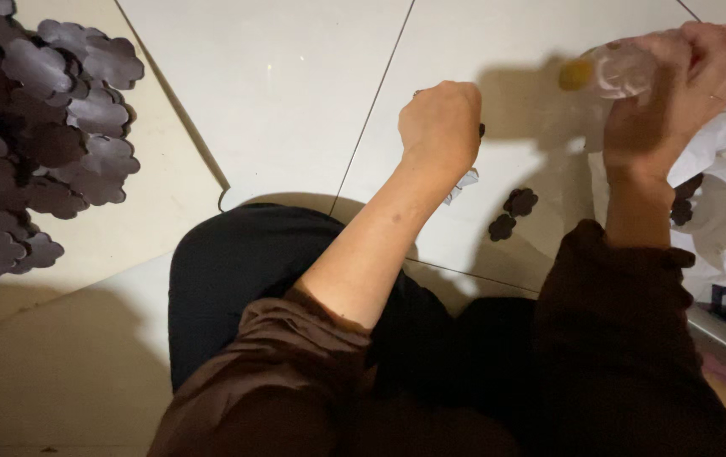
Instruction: The person sits on the floor and wipes small dark flower-shaped pieces with a white cloth. They handle the pieces one at a time, rubbing them with the cloth, and place them back on the floor. A plastic bottle and a white bag are visible nearby.
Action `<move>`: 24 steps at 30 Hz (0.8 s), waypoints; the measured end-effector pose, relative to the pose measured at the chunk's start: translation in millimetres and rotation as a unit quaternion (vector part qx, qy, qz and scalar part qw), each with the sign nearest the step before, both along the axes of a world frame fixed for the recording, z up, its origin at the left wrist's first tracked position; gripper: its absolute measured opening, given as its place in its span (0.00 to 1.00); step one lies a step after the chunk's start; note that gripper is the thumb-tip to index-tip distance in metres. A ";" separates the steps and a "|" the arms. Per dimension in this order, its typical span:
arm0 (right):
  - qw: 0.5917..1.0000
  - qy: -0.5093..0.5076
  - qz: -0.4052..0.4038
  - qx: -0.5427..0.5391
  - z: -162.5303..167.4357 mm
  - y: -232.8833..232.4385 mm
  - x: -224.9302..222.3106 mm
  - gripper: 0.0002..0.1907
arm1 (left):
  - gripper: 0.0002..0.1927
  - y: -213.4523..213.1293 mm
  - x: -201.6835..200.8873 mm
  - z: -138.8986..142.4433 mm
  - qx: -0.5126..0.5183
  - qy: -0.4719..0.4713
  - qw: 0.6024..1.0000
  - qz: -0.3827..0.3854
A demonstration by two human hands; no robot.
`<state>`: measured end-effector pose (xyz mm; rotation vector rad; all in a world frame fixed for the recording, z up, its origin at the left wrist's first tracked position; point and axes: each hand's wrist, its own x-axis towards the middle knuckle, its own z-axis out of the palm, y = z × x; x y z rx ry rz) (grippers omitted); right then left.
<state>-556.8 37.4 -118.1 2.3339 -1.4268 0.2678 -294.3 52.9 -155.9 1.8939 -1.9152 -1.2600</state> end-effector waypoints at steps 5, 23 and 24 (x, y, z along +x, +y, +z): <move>0.962 -0.249 0.024 0.106 9.2 -4.7 -2.9 0.30 | 0.04 -0.8 1.9 2.9 -0.017 0.008 1.000 0.012; 0.726 -0.650 -0.047 0.219 -18.7 23.8 -44.5 0.46 | 0.04 -8.2 4.9 6.6 0.011 0.004 1.000 0.000; 0.697 -0.678 -0.117 0.202 -14.6 27.3 -38.0 0.47 | 0.05 -8.5 5.1 6.8 0.002 0.003 1.000 0.002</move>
